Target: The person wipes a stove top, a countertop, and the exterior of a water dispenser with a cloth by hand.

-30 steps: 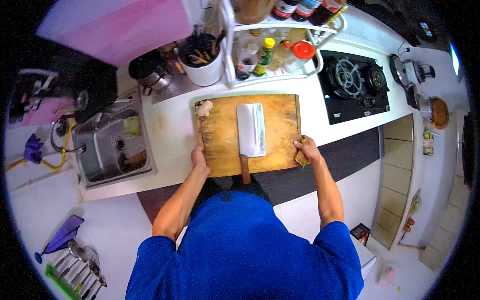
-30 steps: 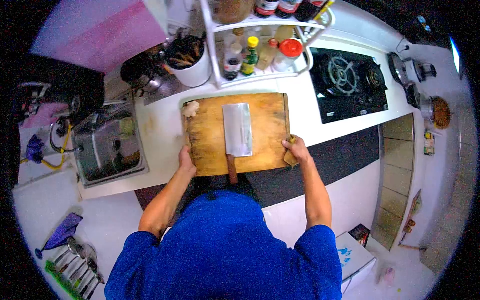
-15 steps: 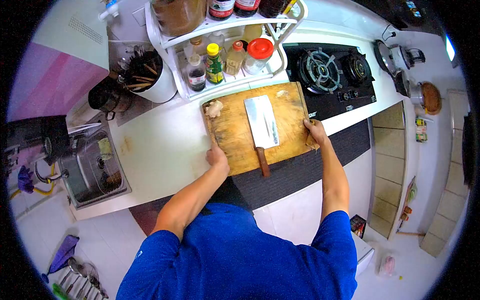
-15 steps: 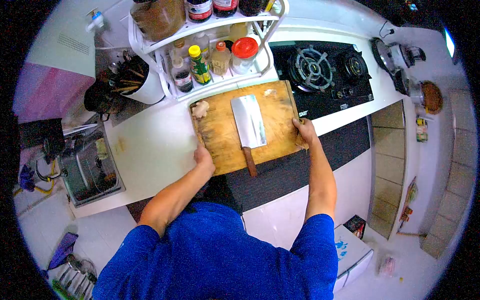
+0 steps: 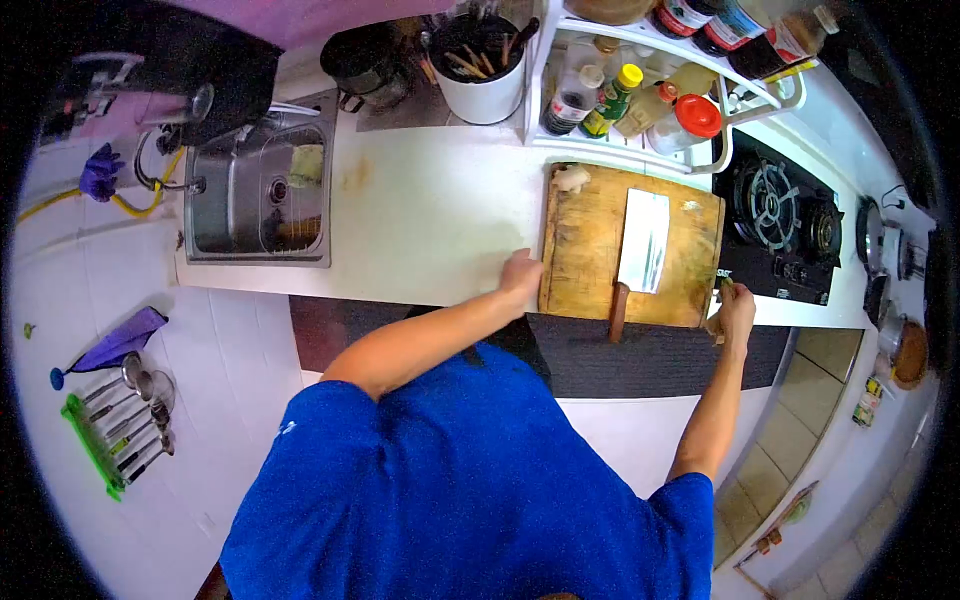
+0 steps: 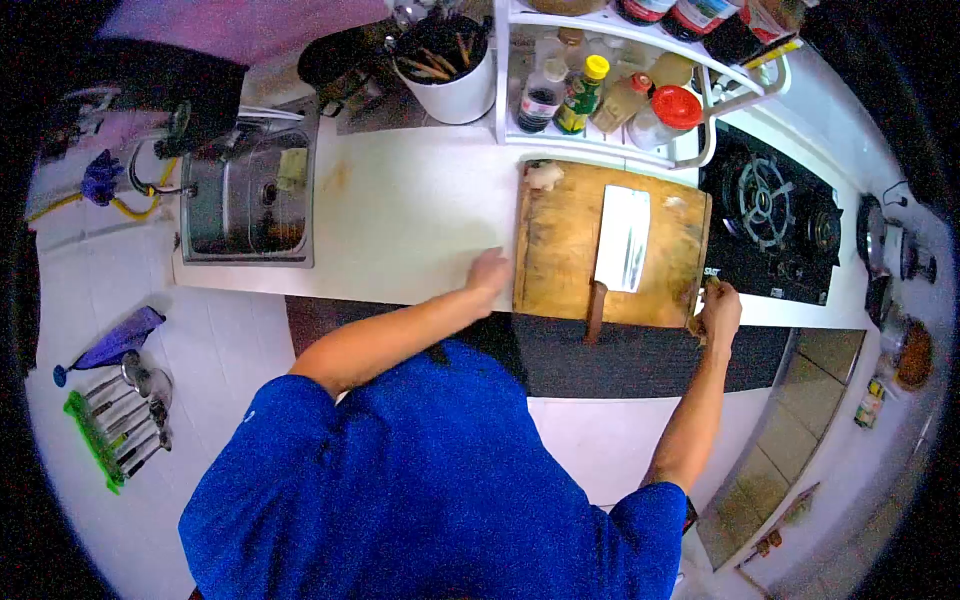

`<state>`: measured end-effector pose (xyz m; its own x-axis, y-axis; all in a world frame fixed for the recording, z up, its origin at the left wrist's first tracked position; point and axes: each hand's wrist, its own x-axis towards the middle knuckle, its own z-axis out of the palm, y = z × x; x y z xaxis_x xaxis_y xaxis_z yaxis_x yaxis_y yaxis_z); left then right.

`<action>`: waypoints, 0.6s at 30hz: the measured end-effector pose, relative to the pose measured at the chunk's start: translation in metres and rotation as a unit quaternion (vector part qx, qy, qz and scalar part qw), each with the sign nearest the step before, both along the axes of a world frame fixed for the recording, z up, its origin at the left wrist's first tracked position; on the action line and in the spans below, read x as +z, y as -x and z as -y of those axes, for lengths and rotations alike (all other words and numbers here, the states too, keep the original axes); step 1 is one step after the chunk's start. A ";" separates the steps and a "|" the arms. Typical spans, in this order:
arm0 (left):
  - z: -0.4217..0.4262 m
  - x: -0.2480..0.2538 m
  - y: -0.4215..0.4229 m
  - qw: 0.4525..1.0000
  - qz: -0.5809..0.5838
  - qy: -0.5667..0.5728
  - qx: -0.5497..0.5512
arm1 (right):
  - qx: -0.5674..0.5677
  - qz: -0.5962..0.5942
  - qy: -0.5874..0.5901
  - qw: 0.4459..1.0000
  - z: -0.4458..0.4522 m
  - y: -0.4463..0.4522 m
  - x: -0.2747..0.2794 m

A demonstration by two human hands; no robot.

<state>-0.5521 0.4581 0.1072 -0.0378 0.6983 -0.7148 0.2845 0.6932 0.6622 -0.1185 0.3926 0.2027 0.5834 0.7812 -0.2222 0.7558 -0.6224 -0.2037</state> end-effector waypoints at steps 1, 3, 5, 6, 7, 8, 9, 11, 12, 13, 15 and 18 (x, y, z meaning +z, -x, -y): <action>0.000 0.009 0.022 0.992 0.090 0.069 0.051 | 0.002 0.013 -0.032 0.999 -0.001 0.007 0.012; -0.002 0.018 0.081 0.959 0.219 0.159 0.082 | 0.007 -0.020 -0.087 0.996 -0.017 0.058 0.063; 0.001 0.009 0.142 0.957 0.229 0.160 0.080 | 0.005 -0.153 -0.179 0.972 -0.028 0.091 0.072; 0.005 0.002 0.169 0.965 0.201 0.138 0.097 | -0.023 -0.244 -0.149 0.958 -0.040 0.126 0.092; 0.009 -0.005 0.196 0.965 0.204 0.133 0.101 | -0.092 -0.382 -0.179 0.902 -0.047 0.161 0.093; 0.014 -0.012 0.224 0.979 0.151 0.079 0.110 | -0.158 -0.511 -0.200 0.821 -0.054 0.195 0.094; 0.018 -0.018 0.251 0.988 0.097 0.027 0.119 | -0.142 -0.591 -0.199 0.769 -0.065 0.227 0.091; 0.029 -0.020 0.308 0.973 0.118 0.016 0.197 | -0.121 -0.675 -0.172 0.707 -0.085 0.276 0.079; 0.033 -0.018 0.336 0.966 0.125 0.017 0.225 | -0.113 -0.687 -0.149 0.702 -0.097 0.294 0.068; 0.037 -0.011 0.361 0.961 0.130 0.018 0.242 | -0.073 -0.665 -0.133 0.732 -0.108 0.313 0.055; 0.048 -0.005 0.424 0.948 0.132 0.021 0.290 | 0.085 -0.440 -0.109 0.888 -0.137 0.346 -0.010; 0.067 0.007 0.484 0.937 0.112 0.009 0.330 | 0.233 -0.206 -0.167 0.935 -0.138 0.411 -0.020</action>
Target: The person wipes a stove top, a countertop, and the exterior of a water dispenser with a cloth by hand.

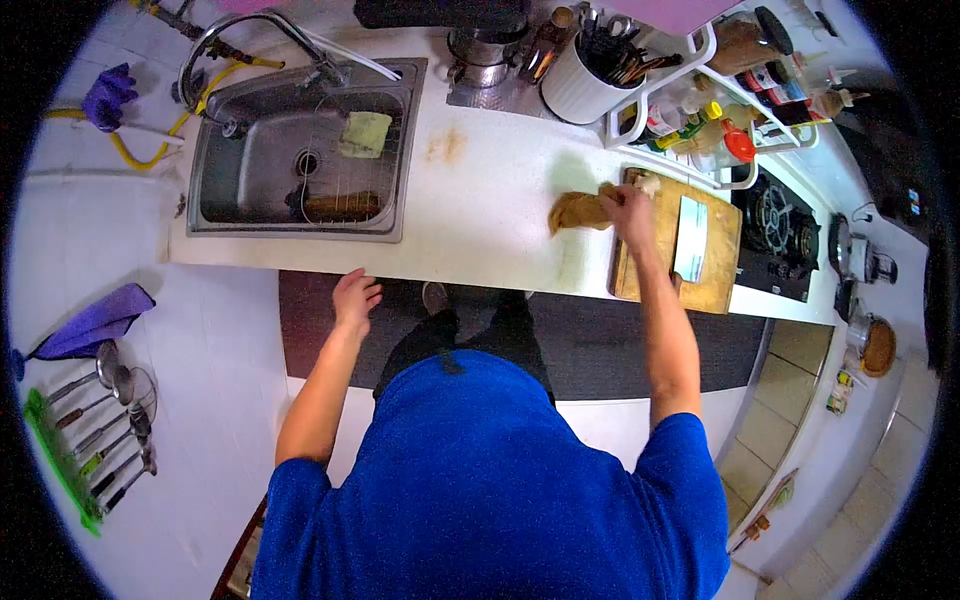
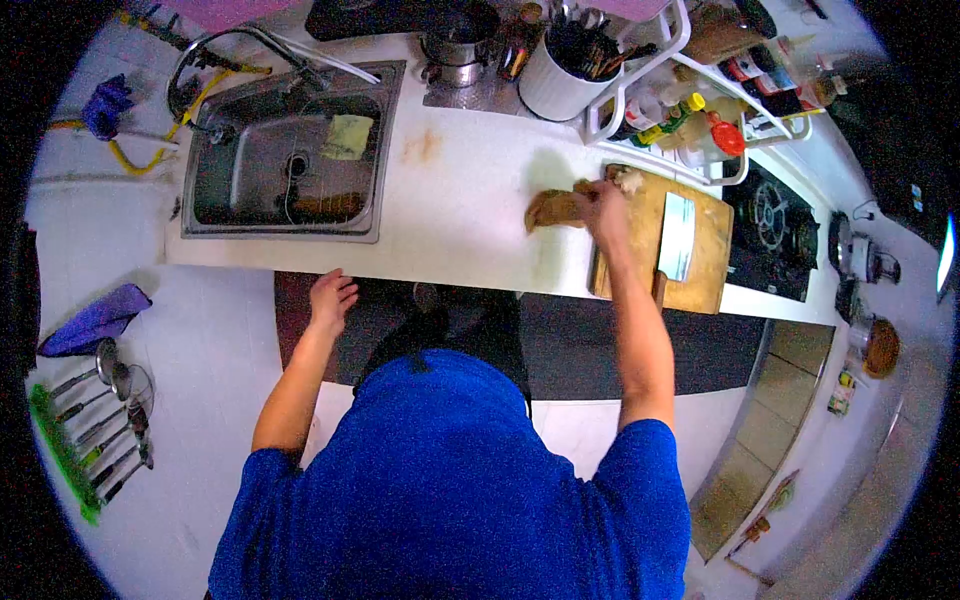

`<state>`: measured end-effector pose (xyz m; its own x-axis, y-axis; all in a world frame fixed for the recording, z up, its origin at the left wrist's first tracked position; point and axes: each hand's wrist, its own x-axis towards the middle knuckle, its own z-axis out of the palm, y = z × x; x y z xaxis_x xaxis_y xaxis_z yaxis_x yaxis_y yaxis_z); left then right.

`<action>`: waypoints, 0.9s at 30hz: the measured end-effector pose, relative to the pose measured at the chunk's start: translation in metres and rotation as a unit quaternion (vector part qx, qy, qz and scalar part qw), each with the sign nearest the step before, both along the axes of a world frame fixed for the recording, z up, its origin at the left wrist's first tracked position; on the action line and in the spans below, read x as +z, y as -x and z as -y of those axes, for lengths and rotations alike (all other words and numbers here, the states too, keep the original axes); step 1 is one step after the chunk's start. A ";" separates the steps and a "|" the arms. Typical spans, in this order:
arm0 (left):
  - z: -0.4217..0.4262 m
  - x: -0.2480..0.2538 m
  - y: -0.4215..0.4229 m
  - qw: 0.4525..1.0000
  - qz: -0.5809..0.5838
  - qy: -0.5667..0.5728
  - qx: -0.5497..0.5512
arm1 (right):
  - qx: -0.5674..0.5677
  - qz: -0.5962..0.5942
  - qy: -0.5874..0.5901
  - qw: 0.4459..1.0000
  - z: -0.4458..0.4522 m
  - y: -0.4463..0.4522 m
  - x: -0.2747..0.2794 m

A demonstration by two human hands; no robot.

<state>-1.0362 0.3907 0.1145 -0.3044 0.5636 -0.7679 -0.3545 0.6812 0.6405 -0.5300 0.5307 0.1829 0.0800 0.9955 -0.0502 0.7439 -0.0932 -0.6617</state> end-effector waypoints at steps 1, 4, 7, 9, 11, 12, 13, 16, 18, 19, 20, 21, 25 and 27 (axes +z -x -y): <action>0.003 -0.007 0.015 0.999 -0.035 0.008 -0.027 | 0.010 0.037 0.002 0.999 -0.001 0.015 0.003; 0.001 0.021 0.021 0.993 -0.048 -0.046 -0.097 | -0.040 -0.014 0.019 0.999 0.001 0.063 0.047; -0.025 0.045 -0.002 0.974 -0.039 -0.113 -0.193 | -0.031 -0.226 0.003 0.974 -0.004 0.068 0.058; -0.044 0.053 -0.030 0.946 -0.022 -0.178 -0.270 | -0.045 -0.349 0.077 0.933 0.002 0.081 0.093; -0.066 0.059 -0.066 0.922 0.032 -0.246 -0.298 | -0.067 -0.502 0.181 0.843 0.007 0.096 0.131; -0.074 0.063 -0.088 0.905 0.061 -0.288 -0.308 | -0.062 -0.502 0.177 0.844 0.005 0.095 0.133; -0.086 0.067 -0.112 0.885 0.111 -0.318 -0.323 | -0.062 -0.456 0.165 0.872 0.002 0.091 0.131; -0.102 0.092 -0.157 0.847 0.307 -0.271 -0.339 | -0.067 -0.379 0.136 0.913 0.004 0.077 0.123; -0.110 0.104 -0.179 0.811 0.447 -0.190 -0.326 | -0.134 -0.416 0.183 0.881 0.011 0.078 0.127; -0.108 0.104 -0.188 0.815 0.421 -0.163 -0.363 | -0.166 -0.422 0.168 0.875 0.019 0.089 0.134; -0.107 0.105 -0.196 0.817 0.392 -0.139 -0.400 | -0.174 -0.445 0.192 0.857 0.022 0.092 0.129; -0.109 0.096 -0.207 0.801 0.425 -0.132 -0.401 | -0.134 -0.446 0.182 0.866 0.021 0.089 0.116; -0.106 0.094 -0.205 0.810 0.242 -0.211 -0.490 | -0.066 -0.347 0.091 0.931 0.031 0.086 0.111; -0.100 0.101 -0.181 0.832 0.314 -0.209 -0.408 | -0.071 -0.263 0.051 0.961 0.038 0.083 0.122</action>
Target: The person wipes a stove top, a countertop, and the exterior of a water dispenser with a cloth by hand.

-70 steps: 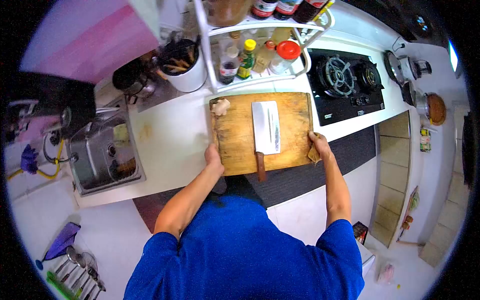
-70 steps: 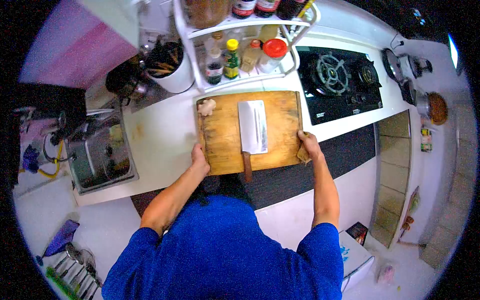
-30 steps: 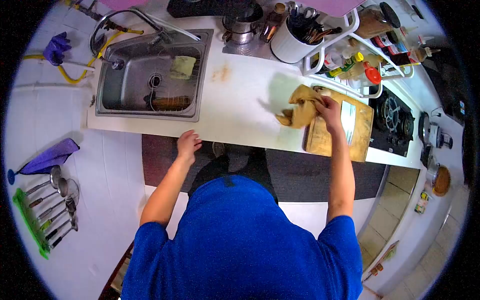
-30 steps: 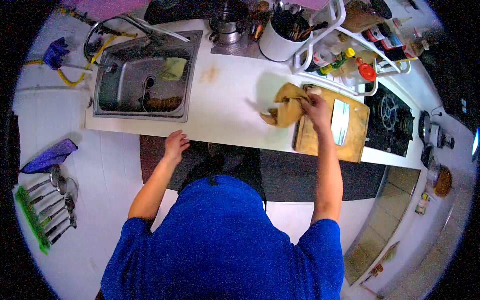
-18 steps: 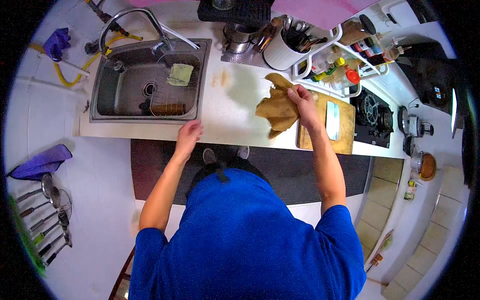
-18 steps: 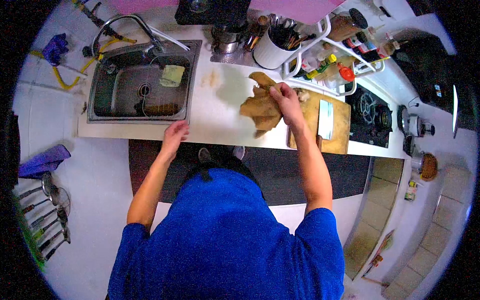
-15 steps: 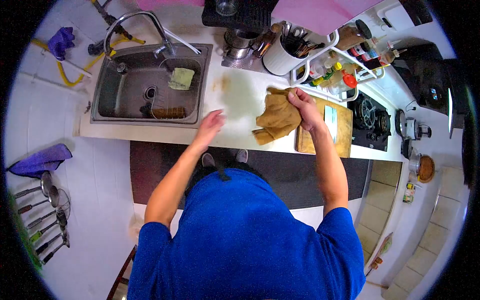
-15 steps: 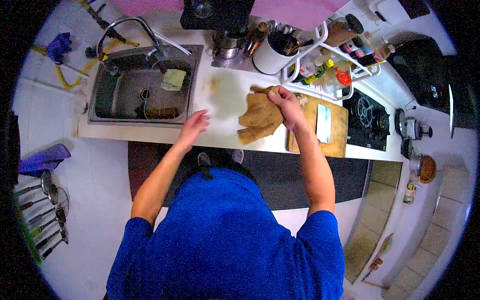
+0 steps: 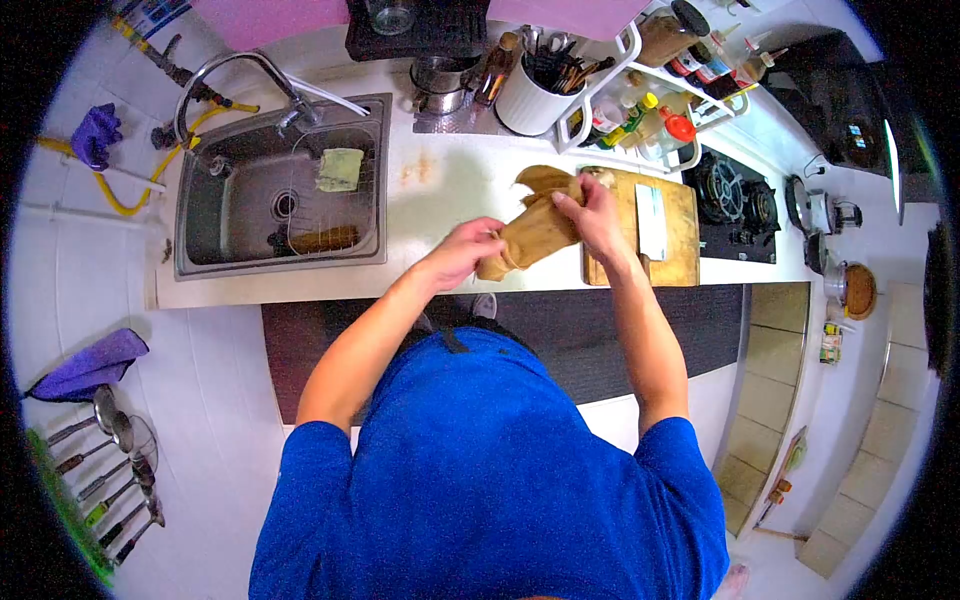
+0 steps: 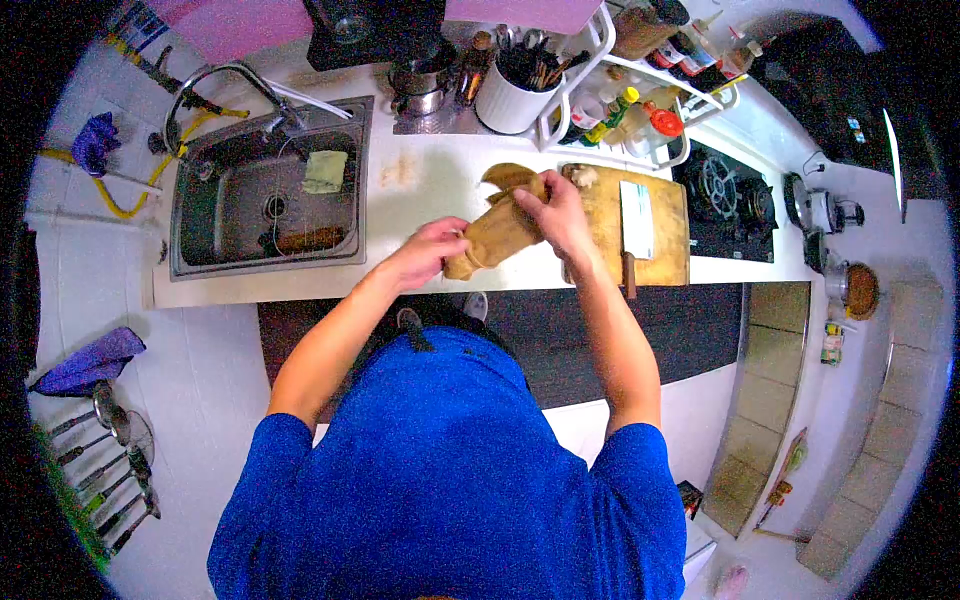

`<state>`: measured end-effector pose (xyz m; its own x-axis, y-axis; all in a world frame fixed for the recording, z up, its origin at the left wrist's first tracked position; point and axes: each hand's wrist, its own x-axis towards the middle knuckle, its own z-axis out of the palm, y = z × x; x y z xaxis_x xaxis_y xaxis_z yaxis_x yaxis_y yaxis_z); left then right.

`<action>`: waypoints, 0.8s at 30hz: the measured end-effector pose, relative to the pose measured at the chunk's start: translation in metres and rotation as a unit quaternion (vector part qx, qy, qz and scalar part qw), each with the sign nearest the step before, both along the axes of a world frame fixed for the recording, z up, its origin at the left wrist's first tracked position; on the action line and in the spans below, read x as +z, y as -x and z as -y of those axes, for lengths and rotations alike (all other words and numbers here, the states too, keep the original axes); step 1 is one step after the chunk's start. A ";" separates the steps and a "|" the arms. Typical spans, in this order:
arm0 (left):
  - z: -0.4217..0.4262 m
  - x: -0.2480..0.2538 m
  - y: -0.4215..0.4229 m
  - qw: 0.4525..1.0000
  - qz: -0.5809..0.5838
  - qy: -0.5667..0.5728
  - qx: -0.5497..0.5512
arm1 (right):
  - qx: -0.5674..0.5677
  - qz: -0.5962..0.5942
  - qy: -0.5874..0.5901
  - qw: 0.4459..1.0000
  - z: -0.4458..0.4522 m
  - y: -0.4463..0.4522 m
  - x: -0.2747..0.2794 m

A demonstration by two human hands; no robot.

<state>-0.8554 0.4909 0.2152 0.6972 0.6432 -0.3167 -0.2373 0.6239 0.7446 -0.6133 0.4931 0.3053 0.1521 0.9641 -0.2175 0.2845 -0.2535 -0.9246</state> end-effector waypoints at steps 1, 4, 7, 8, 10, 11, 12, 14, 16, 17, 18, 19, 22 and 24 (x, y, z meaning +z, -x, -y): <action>0.004 -0.003 0.014 0.993 0.070 0.066 0.064 | -0.011 0.033 -0.004 0.999 0.004 0.000 0.006; 0.007 -0.031 0.066 0.976 -0.079 -0.007 0.203 | -0.028 0.182 -0.048 0.982 0.002 -0.023 -0.010; 0.029 -0.089 0.135 0.909 -0.236 0.088 0.332 | -0.011 0.349 -0.022 0.937 0.014 -0.052 -0.078; 0.040 -0.102 0.157 0.868 -0.290 0.104 0.389 | -0.001 0.442 -0.038 0.896 0.015 -0.055 -0.107; 0.064 -0.147 0.210 0.762 -0.430 0.069 0.480 | 0.038 0.428 0.008 0.903 0.020 -0.040 -0.137; 0.078 -0.182 0.241 0.695 -0.511 0.018 0.505 | 0.067 0.424 0.049 0.902 0.024 -0.034 -0.155; 0.087 -0.205 0.269 0.625 -0.592 -0.058 0.506 | 0.082 0.458 -0.014 0.885 0.024 -0.036 -0.192; 0.093 -0.199 0.303 0.674 -0.540 0.014 0.503 | 0.058 0.534 -0.026 0.843 0.030 -0.007 -0.234; 0.090 -0.159 0.307 0.725 -0.445 0.136 0.507 | 0.055 0.553 -0.041 0.830 0.050 0.051 -0.241; 0.091 -0.152 0.310 0.722 -0.450 0.135 0.507 | 0.085 0.542 -0.041 0.835 0.060 0.078 -0.241; 0.096 -0.146 0.309 0.732 -0.438 0.136 0.504 | 0.119 0.516 -0.074 0.845 0.073 0.104 -0.245; 0.110 -0.141 0.308 0.742 -0.427 0.141 0.497 | 0.162 0.469 -0.059 0.866 0.078 0.133 -0.227; 0.160 -0.156 0.305 0.755 -0.433 0.167 0.463 | 0.245 0.383 -0.040 0.890 0.073 0.218 -0.222; 0.182 -0.134 0.283 0.752 -0.385 0.263 0.467 | 0.303 0.392 -0.118 0.861 0.059 0.274 -0.234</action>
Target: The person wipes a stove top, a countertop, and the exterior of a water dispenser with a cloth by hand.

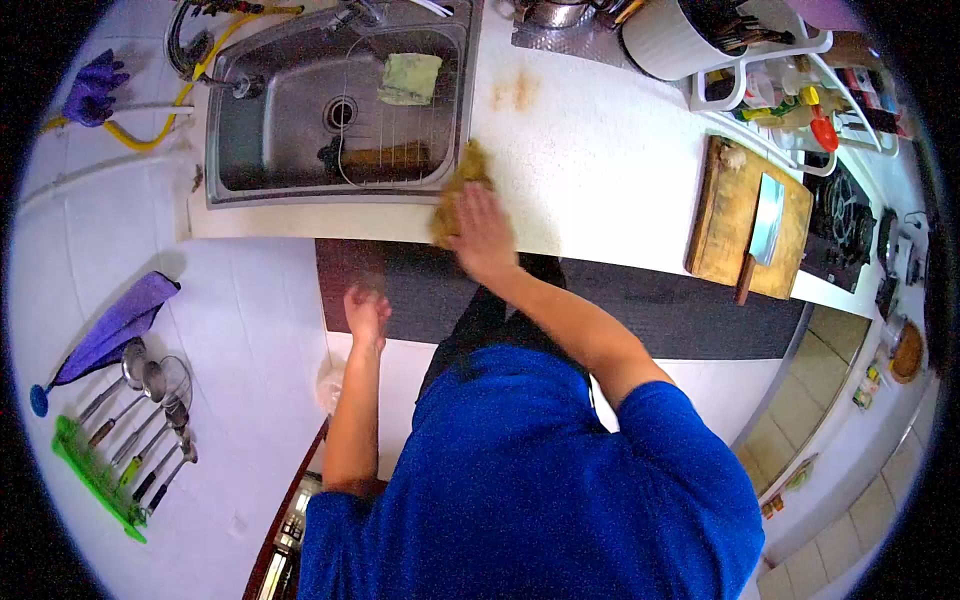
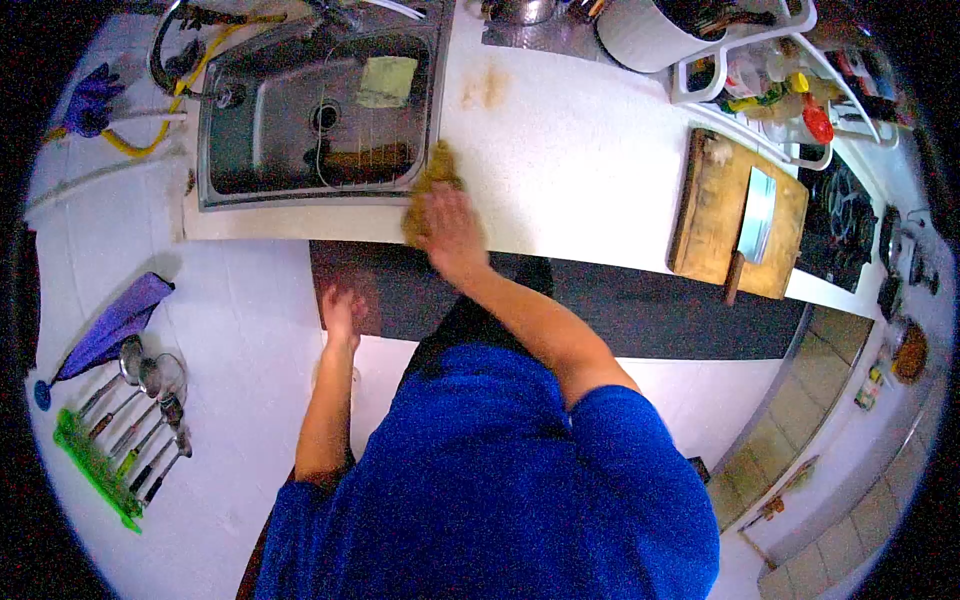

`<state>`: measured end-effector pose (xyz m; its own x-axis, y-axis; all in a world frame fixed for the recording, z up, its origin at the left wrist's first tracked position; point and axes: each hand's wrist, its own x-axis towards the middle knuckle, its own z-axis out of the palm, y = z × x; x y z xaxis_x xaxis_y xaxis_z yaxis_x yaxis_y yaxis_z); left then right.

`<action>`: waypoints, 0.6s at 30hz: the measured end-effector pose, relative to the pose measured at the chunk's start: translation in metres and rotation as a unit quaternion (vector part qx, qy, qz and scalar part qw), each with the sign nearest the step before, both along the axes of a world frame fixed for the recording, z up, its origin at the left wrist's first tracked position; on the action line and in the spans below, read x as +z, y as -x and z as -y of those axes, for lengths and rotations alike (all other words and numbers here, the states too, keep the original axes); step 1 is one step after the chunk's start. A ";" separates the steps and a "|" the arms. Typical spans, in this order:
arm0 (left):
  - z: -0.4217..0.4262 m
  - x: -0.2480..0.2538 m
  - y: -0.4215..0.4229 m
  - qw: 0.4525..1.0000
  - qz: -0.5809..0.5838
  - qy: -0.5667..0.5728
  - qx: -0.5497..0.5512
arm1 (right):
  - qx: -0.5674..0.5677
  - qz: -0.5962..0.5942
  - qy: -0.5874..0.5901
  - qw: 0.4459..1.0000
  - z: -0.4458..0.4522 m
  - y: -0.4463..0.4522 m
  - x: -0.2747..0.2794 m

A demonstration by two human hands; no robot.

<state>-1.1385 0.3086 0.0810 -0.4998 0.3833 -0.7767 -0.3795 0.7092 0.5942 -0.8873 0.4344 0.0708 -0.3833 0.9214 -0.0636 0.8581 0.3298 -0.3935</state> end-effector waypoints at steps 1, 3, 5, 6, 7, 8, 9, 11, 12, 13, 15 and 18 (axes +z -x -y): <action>0.014 0.000 -0.002 1.000 0.002 0.001 0.004 | 0.031 -0.040 -0.045 0.998 -0.005 0.018 -0.007; 0.044 -0.005 -0.001 0.995 0.018 0.089 0.033 | 0.075 -0.047 -0.037 0.995 -0.014 0.028 0.008; 0.063 -0.008 0.006 0.993 0.013 0.117 0.028 | 0.224 -0.017 -0.098 0.969 -0.017 0.027 0.001; 0.066 -0.009 0.011 0.989 0.009 0.144 0.025 | 0.245 -0.058 -0.083 0.964 -0.015 0.008 -0.005; 0.063 -0.011 0.014 0.989 0.009 0.142 0.029 | 0.253 -0.069 -0.084 0.961 -0.014 -0.022 -0.013; 0.065 -0.011 0.018 0.990 0.015 0.133 0.034 | 0.263 -0.083 -0.080 0.958 -0.009 -0.059 -0.017; 0.071 -0.010 0.023 0.991 0.019 0.127 0.040 | 0.229 -0.150 -0.054 0.960 -0.005 -0.099 -0.015; 0.081 -0.017 0.028 0.992 0.015 0.112 0.048 | 0.135 -0.075 0.049 0.987 0.004 -0.170 0.005; 0.087 -0.020 0.026 0.996 0.017 0.082 0.039 | 0.079 -0.036 0.027 0.996 0.013 -0.196 0.018; 0.093 -0.024 0.025 0.998 0.018 0.051 0.028 | 0.022 0.003 0.004 1.000 0.022 -0.206 0.028; 0.116 -0.036 0.020 0.998 0.010 0.052 0.016 | 0.006 0.053 -0.002 0.999 0.037 -0.188 0.023; 0.148 -0.037 -0.001 0.996 0.021 0.082 0.023 | 0.042 0.065 0.036 0.996 0.045 -0.135 -0.011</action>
<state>-1.1375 0.1609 0.0444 -0.4806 0.2272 -0.8470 -0.4359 0.7762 0.4556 -0.7525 0.3891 0.0599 -0.4434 0.8775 -0.1827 0.8737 0.3776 -0.3068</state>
